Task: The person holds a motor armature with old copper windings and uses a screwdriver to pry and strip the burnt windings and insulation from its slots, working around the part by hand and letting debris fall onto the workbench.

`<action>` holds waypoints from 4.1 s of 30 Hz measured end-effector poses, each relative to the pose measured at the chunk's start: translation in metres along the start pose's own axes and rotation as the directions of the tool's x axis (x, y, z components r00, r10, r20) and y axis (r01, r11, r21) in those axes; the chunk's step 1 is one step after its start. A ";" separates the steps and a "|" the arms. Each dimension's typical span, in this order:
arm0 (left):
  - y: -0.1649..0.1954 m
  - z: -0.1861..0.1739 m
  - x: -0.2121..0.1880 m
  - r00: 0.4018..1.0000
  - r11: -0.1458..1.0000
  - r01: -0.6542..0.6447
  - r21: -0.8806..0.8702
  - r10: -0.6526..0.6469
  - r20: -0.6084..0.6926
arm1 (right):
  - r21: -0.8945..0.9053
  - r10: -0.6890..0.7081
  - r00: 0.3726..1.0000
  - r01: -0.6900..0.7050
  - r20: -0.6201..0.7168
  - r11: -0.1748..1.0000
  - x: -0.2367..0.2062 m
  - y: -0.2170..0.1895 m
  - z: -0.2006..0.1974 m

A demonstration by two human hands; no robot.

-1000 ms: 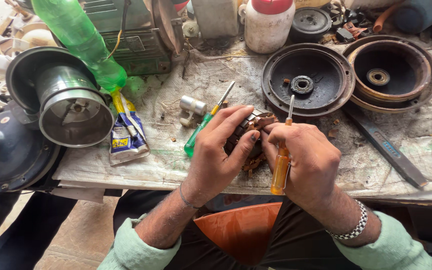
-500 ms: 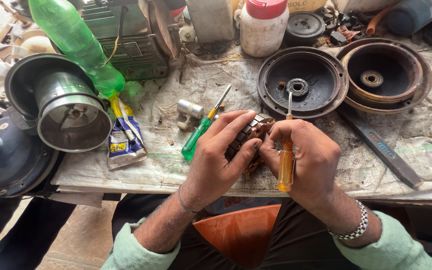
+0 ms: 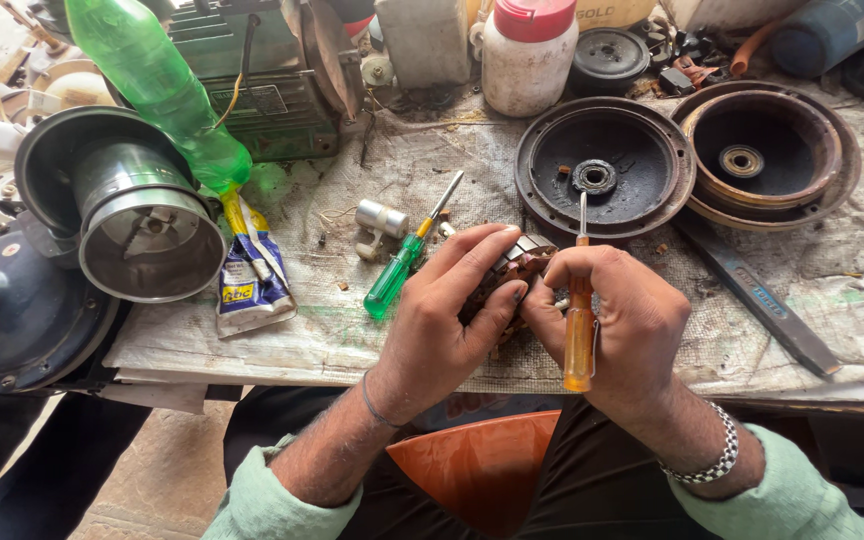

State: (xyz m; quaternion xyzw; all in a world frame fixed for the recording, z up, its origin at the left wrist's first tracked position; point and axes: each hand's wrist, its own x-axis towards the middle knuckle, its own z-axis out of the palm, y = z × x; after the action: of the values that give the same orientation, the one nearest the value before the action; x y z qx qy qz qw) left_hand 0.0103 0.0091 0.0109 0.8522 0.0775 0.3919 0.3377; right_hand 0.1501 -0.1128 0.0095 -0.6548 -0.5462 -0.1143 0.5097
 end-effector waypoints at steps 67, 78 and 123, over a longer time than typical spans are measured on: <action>0.000 -0.007 -0.004 0.996 0.996 0.082 -0.032 -0.083 -0.024 | 0.246 0.093 0.996 -0.095 0.019 0.965 0.000 0.017 -0.006; -0.001 -0.012 0.000 0.987 0.973 0.154 -0.171 -0.146 0.060 | 0.137 0.027 0.999 -0.030 0.026 0.990 0.003 0.013 -0.005; 0.003 -0.002 -0.004 0.997 1.000 -0.025 -0.002 0.026 0.068 | 0.100 -0.237 0.971 0.234 0.014 0.967 -0.006 0.010 0.002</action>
State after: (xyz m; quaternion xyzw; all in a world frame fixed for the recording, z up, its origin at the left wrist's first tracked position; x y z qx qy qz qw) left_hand 0.0060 0.0059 0.0114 0.8657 0.0549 0.3672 0.3358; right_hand 0.1554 -0.1139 -0.0009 -0.5610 -0.6316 -0.1388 0.5168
